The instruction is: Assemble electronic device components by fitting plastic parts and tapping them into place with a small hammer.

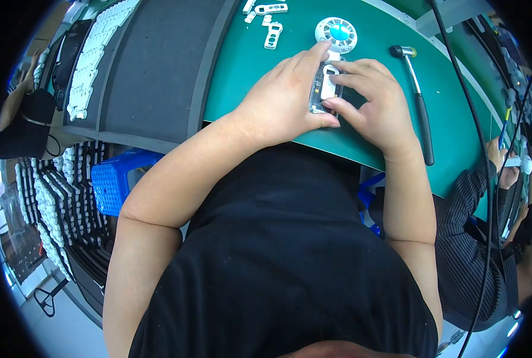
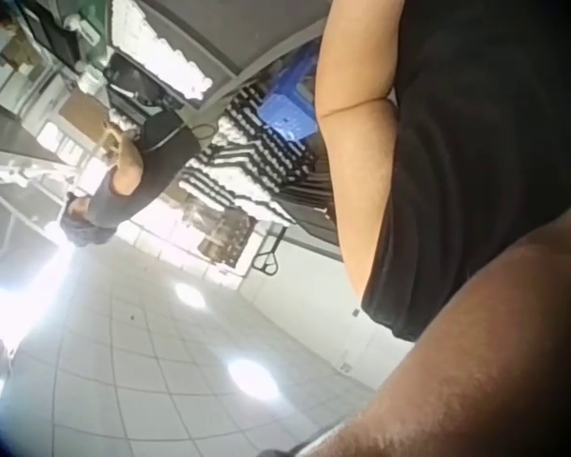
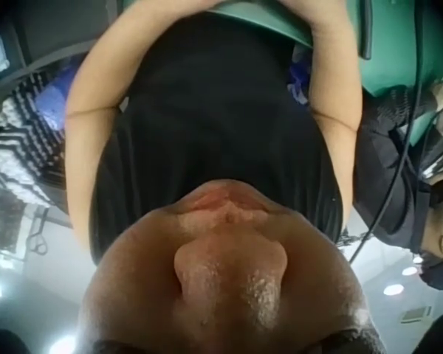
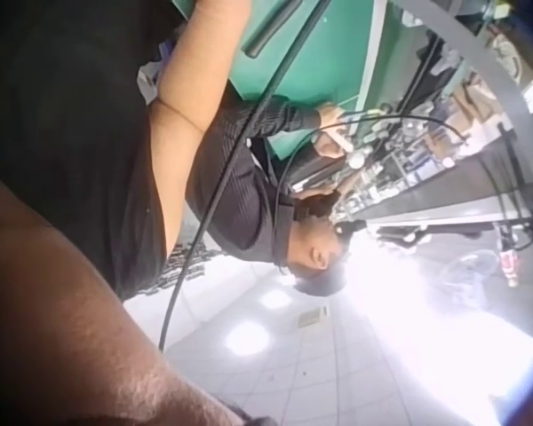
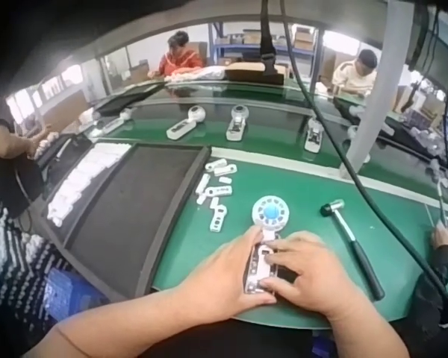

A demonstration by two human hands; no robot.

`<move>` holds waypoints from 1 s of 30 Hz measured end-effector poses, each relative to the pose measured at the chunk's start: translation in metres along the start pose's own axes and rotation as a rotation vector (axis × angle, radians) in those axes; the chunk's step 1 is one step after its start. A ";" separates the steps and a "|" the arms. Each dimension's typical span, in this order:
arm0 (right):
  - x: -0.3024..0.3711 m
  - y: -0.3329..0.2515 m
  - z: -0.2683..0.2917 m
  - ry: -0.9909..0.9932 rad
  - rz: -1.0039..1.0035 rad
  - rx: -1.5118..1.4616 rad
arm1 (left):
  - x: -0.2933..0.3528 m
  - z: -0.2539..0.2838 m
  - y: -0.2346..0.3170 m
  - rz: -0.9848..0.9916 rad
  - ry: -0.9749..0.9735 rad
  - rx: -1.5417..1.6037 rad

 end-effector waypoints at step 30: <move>0.018 0.020 0.028 0.181 -0.210 0.389 | 0.034 -0.014 0.019 -0.257 0.179 -0.182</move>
Point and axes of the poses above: each hand's wrist, its own x-axis away from the middle knuckle, its own z-axis out of the back of the hand, y = z × x, the point moved 6 cm from there along -x, towards the middle knuckle, and after that the axes turned 8 degrees about -z, right-handed, at the moved point
